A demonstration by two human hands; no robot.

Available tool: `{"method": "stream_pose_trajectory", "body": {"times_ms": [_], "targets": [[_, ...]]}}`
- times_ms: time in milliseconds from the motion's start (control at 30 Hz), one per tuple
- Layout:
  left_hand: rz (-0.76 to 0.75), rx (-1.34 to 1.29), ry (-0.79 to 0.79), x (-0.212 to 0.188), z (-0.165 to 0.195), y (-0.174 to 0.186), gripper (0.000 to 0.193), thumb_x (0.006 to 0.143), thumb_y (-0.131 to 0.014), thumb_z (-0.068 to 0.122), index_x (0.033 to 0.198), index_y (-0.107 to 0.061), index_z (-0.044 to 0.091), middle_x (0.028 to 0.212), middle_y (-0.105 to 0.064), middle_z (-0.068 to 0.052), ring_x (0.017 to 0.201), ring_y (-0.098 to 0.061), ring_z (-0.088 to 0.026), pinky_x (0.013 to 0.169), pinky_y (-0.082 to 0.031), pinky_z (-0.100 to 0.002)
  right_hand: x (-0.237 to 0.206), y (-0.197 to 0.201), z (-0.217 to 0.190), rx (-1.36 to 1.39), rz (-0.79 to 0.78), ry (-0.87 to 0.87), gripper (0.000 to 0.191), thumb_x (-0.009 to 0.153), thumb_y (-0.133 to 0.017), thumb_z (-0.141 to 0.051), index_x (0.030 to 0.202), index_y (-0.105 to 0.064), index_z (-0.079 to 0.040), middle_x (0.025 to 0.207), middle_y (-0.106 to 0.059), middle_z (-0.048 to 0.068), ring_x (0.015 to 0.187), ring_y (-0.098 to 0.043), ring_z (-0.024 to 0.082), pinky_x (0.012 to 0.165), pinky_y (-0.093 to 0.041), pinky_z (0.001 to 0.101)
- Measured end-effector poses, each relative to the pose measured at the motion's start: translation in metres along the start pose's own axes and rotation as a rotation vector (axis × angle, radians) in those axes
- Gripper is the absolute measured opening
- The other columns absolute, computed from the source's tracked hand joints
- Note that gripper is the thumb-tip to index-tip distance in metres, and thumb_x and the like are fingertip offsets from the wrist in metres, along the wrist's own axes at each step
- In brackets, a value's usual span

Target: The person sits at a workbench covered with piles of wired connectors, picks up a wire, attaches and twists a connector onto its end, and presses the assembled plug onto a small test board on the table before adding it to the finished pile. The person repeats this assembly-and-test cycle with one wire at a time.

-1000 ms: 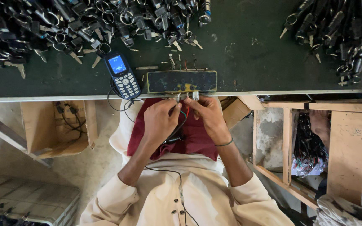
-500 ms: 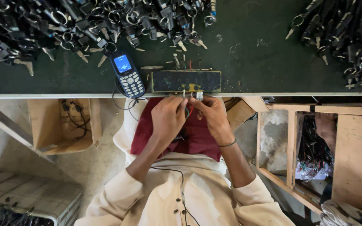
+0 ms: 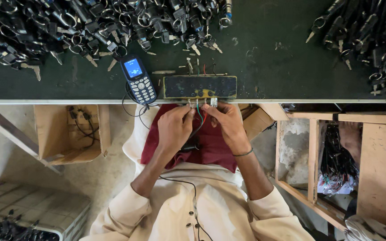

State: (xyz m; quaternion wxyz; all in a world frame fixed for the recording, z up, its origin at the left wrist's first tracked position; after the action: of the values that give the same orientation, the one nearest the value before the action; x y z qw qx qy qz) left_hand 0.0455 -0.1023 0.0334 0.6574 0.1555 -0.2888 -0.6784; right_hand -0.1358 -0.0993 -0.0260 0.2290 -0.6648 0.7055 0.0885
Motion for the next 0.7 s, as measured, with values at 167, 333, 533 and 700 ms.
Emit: {"method": "stream_pose_trajectory", "body": {"times_ms": [167, 333, 533, 700], "targets": [[-0.018, 0.037, 0.02, 0.001, 0.0, 0.0, 0.017, 0.097, -0.066, 0.018, 0.085, -0.068, 0.006, 0.078, -0.067, -0.014, 0.072, -0.065, -0.039, 0.061, -0.047, -0.05, 0.002, -0.002, 0.007, 0.005, -0.033, 0.015, 0.018, 0.094, -0.077, -0.018, 0.097, -0.078, 0.0, 0.076, -0.069, 0.001, 0.058, -0.054, 0.006, 0.053, -0.041, 0.0227], [0.008, -0.006, 0.106, 0.005, -0.013, -0.006, 0.021, 0.095, -0.069, 0.019, 0.079, -0.067, 0.004, 0.072, -0.064, -0.017, 0.066, -0.063, -0.04, 0.058, -0.046, -0.049, 0.0, 0.015, 0.007, -0.113, -0.076, -0.006, 0.02, 0.099, -0.073, -0.019, 0.104, -0.077, 0.0, 0.083, -0.067, 0.001, 0.065, -0.055, 0.006, 0.058, -0.044, 0.0235], [-0.144, -0.472, 0.51, -0.002, -0.043, -0.033, 0.021, 0.097, -0.067, 0.021, 0.089, -0.075, 0.003, 0.067, -0.072, -0.008, 0.057, -0.067, -0.015, 0.052, -0.052, -0.031, -0.003, 0.019, 0.004, -0.83, -0.557, 0.208, 0.06, 0.066, -0.049, 0.007, 0.121, -0.071, -0.005, 0.099, -0.074, 0.009, 0.086, -0.069, 0.02, 0.079, -0.059, 0.031], [-0.108, -0.611, 0.513, 0.002, -0.046, -0.038, 0.023, 0.1, -0.065, 0.017, 0.09, -0.075, -0.001, 0.068, -0.071, -0.005, 0.059, -0.065, -0.008, 0.053, -0.054, -0.026, -0.022, -0.037, 0.061, -1.232, -0.95, 0.632, 0.044, 0.076, -0.079, -0.018, 0.118, -0.067, -0.009, 0.126, -0.06, 0.018, 0.119, -0.053, 0.038, 0.096, -0.047, 0.0503]]}}
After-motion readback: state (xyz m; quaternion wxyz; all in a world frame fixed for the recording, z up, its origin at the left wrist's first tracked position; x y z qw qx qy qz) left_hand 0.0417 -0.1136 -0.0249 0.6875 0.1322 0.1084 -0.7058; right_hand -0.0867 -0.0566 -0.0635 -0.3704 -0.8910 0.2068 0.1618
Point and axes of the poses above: each hand's wrist, its own x-axis towards the middle knuckle, its own y-axis out of the back of the hand, z = x × y, the point moved 6 cm from there along x, towards the middle knuckle
